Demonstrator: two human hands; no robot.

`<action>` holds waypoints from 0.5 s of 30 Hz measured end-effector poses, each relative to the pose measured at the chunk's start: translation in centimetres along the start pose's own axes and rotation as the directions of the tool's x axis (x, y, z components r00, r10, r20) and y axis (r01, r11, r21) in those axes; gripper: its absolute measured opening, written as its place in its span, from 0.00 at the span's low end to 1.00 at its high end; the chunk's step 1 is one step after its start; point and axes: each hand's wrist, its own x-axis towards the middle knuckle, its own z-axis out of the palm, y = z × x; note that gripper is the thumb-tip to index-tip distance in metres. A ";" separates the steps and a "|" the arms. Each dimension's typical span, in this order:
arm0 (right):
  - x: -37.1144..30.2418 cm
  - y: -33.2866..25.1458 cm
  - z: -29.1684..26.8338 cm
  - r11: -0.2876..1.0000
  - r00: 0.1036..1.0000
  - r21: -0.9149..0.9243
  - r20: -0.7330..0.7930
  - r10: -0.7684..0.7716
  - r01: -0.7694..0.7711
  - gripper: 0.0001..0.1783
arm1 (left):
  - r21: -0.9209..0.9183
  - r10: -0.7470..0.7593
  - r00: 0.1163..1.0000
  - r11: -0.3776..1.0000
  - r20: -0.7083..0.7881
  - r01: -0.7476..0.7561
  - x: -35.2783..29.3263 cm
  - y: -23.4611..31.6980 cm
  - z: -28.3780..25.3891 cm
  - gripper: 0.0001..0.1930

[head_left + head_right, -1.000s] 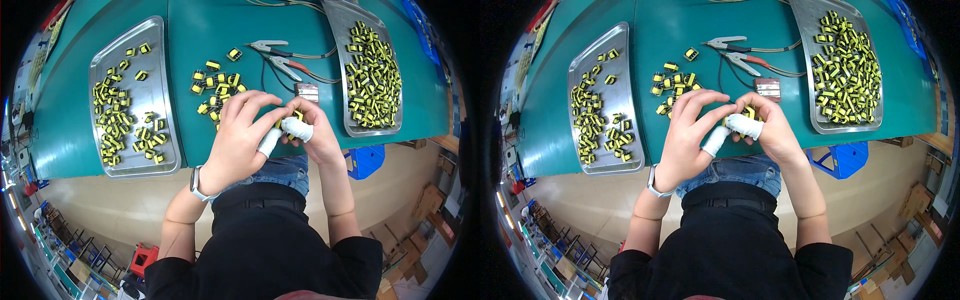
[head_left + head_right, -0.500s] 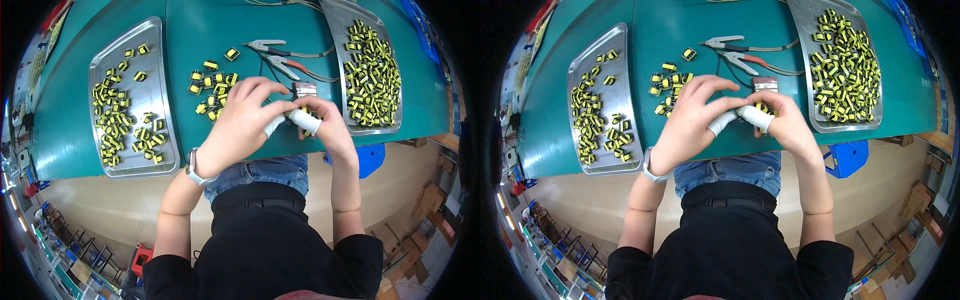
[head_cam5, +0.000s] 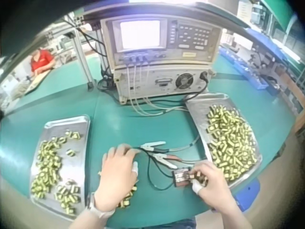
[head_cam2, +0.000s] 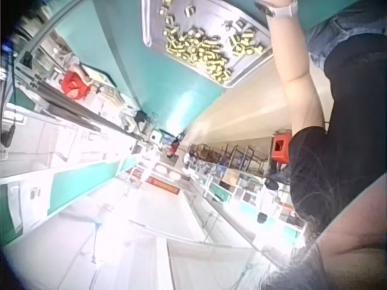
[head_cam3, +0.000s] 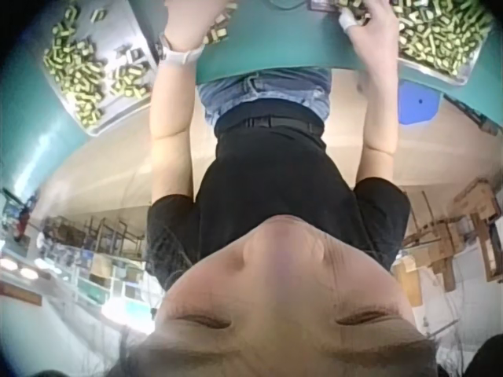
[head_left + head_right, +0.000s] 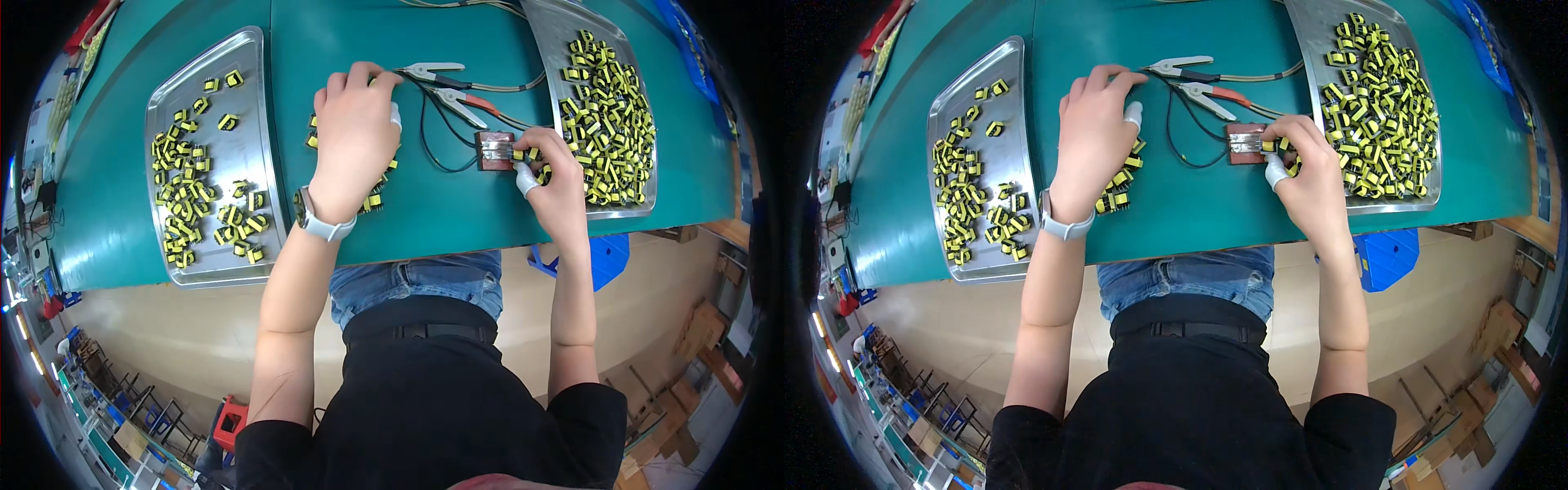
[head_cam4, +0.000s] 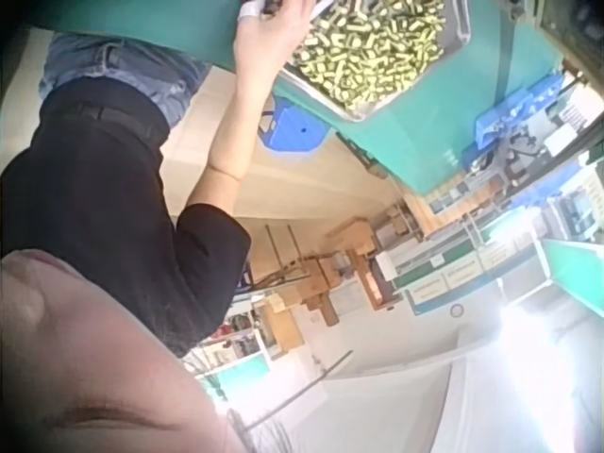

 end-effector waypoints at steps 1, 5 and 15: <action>0.2 -0.2 -0.1 1.000 1.000 -0.006 0.005 -0.019 0.019 0.18 | 0.000 0.001 1.000 1.000 -0.001 -0.001 0.2 -0.1 0.1 0.18; 0.7 -0.7 -0.3 0.999 0.997 -0.025 0.059 0.047 -0.045 0.17 | -0.033 -0.146 0.987 0.988 0.070 0.149 0.9 -0.2 -0.2 0.17; 0.8 -1.3 -0.3 0.995 0.996 -0.087 0.074 0.047 -0.040 0.17 | -0.487 -0.139 0.990 0.862 0.033 0.137 -0.6 1.9 -2.6 0.14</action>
